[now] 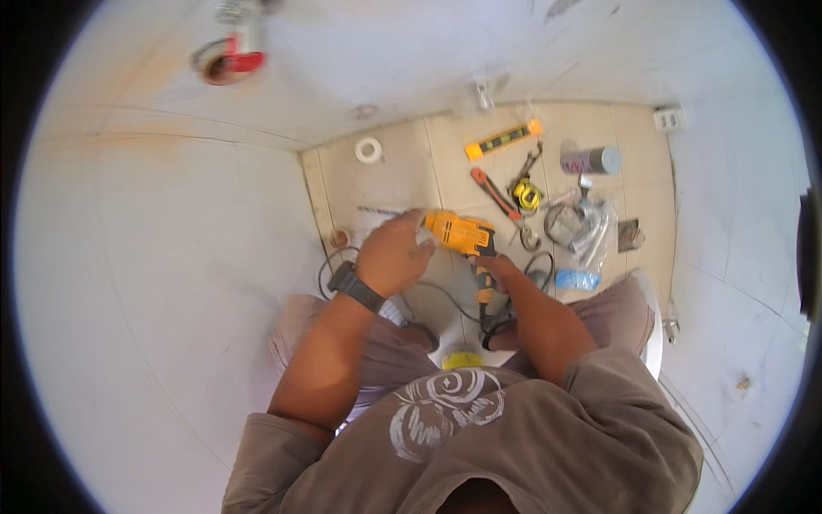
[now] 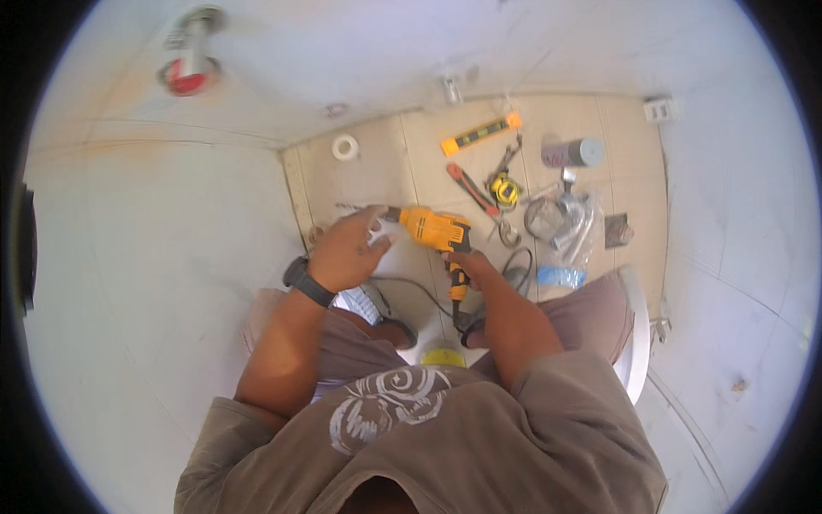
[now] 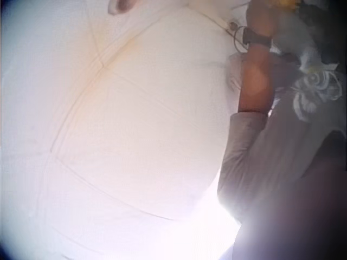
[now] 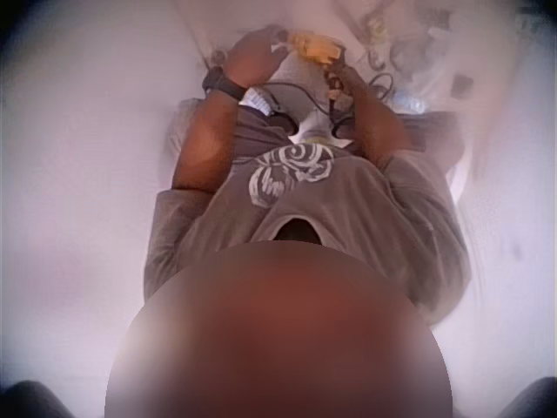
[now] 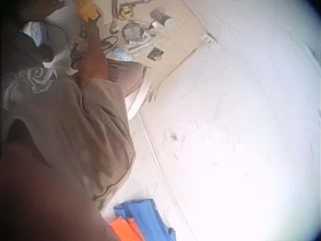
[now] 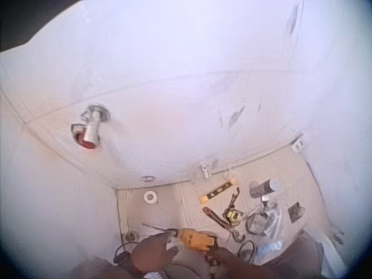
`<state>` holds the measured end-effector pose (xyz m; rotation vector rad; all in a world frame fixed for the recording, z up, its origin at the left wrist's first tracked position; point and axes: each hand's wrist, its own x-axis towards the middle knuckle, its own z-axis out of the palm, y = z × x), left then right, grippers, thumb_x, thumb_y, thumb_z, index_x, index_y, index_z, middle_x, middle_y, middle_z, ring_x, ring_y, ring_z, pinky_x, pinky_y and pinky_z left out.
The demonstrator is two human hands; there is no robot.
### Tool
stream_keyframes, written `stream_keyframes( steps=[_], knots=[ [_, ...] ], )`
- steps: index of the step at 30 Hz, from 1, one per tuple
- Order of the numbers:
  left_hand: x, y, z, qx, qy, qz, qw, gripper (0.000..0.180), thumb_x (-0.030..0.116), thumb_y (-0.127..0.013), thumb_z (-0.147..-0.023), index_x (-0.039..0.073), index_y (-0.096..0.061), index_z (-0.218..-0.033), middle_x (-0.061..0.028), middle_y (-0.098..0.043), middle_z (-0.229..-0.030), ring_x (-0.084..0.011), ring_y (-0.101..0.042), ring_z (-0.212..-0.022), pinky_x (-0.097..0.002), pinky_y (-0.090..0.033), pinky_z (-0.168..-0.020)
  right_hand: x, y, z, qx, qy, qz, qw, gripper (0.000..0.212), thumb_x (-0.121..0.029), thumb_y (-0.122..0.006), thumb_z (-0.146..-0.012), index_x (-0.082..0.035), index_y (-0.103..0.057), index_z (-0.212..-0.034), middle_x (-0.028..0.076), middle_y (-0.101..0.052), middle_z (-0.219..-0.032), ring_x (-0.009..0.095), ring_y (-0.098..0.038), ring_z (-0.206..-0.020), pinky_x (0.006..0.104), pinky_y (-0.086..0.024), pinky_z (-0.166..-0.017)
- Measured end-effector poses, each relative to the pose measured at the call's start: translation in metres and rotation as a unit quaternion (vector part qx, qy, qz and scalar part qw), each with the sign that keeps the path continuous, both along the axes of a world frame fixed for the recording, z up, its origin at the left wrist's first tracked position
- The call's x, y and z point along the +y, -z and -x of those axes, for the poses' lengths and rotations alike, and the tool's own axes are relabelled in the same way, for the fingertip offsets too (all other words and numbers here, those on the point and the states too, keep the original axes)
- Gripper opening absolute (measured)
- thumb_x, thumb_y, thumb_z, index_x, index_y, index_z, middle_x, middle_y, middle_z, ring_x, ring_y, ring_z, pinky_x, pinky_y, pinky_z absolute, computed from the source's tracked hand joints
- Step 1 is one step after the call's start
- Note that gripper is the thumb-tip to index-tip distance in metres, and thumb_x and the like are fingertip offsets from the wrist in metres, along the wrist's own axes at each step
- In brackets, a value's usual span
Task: The person marks two points on a tiled wall with a marker, then uses a corded drill to create holes at those locations. After drilling, the person walks to an adjacent room and opens a plastic bag containing small hardware items.
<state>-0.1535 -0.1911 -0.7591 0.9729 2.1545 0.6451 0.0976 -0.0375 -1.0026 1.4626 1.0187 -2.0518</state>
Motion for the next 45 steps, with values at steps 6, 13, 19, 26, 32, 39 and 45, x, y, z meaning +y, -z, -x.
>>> stream_keyframes(
  steps=[6,13,19,26,32,39,45],
  knots=[
    [-0.010,-0.001,0.007,0.038,-0.027,0.032,0.998,0.052,0.039,-0.067,-0.094,-0.001,-0.061,-0.127,-0.0290,-0.072,-0.111,-0.0461,-0.068,-0.108,-0.0532,-0.054,-0.093,-0.001,-0.112,0.054,0.101,0.109,-0.035,0.988,0.024,-0.022,-0.075,-0.096,-0.004,-0.064,-0.107,0.009,-0.067,-0.088,0.022,-0.066,-0.061,0.0397,-0.057,-0.053],
    [-0.020,-0.049,-0.010,-0.307,-0.175,0.067,0.933,0.098,0.083,-0.038,-0.097,0.003,-0.048,-0.152,-0.0202,-0.062,-0.139,-0.0316,-0.063,-0.126,-0.0479,-0.046,-0.110,-0.015,-0.346,0.052,0.257,-0.010,-0.302,0.918,0.048,-0.017,-0.073,-0.095,0.005,-0.041,-0.124,0.014,-0.066,-0.092,0.017,-0.063,-0.064,0.0307,-0.054,-0.055],
    [0.013,-0.207,-0.066,-0.526,-0.164,-0.532,0.643,0.062,0.062,-0.040,-0.109,0.009,-0.055,-0.137,-0.0073,-0.064,-0.131,-0.0274,-0.061,-0.123,-0.0461,-0.047,-0.109,-0.083,-0.480,-0.007,0.413,-0.106,-0.698,0.575,0.058,-0.016,-0.075,-0.092,0.006,-0.040,-0.133,0.019,-0.067,-0.102,0.025,-0.070,-0.082,0.0399,-0.059,-0.076],
    [0.023,-0.358,-0.039,-0.482,-0.053,-0.586,0.650,0.062,0.065,-0.042,-0.105,0.008,-0.061,-0.118,-0.0137,-0.070,-0.098,-0.0264,-0.070,-0.084,-0.0435,-0.061,-0.077,-0.097,-0.552,0.039,0.489,-0.018,-0.687,0.538,0.086,-0.009,-0.073,-0.090,0.006,-0.021,-0.156,0.031,-0.066,-0.123,0.044,-0.071,-0.110,0.0477,-0.057,-0.093],
    [0.034,-0.373,-0.005,-0.482,-0.043,-0.582,0.654,0.062,0.065,-0.041,-0.104,0.008,-0.062,-0.113,-0.0149,-0.070,-0.095,-0.0264,-0.070,-0.081,-0.0428,-0.061,-0.075,-0.097,-0.580,0.068,0.495,-0.007,-0.698,0.518,0.087,-0.004,-0.071,-0.086,0.006,-0.022,-0.158,0.033,-0.066,-0.123,0.048,-0.071,-0.110,0.0484,-0.057,-0.093],
    [0.035,-0.357,0.015,-0.471,-0.043,-0.586,0.658,0.062,0.066,-0.041,-0.104,0.008,-0.063,-0.112,-0.0145,-0.070,-0.094,-0.0256,-0.070,-0.080,-0.0430,-0.061,-0.075,-0.092,-0.566,0.088,0.488,-0.018,-0.698,0.523,0.087,-0.003,-0.069,-0.087,0.007,-0.021,-0.158,0.031,-0.067,-0.123,0.042,-0.071,-0.114,0.0436,-0.055,-0.098],
    [0.035,-0.359,0.018,-0.471,-0.042,-0.576,0.667,0.063,0.066,-0.041,-0.104,0.008,-0.063,-0.114,-0.0152,-0.070,-0.096,-0.0265,-0.070,-0.081,-0.0432,-0.061,-0.075,-0.090,-0.561,0.093,0.495,-0.014,-0.699,0.516,0.090,-0.003,-0.071,-0.085,0.008,-0.020,-0.159,0.033,-0.066,-0.122,0.045,-0.071,-0.112,0.0457,-0.056,-0.095]
  ],
)
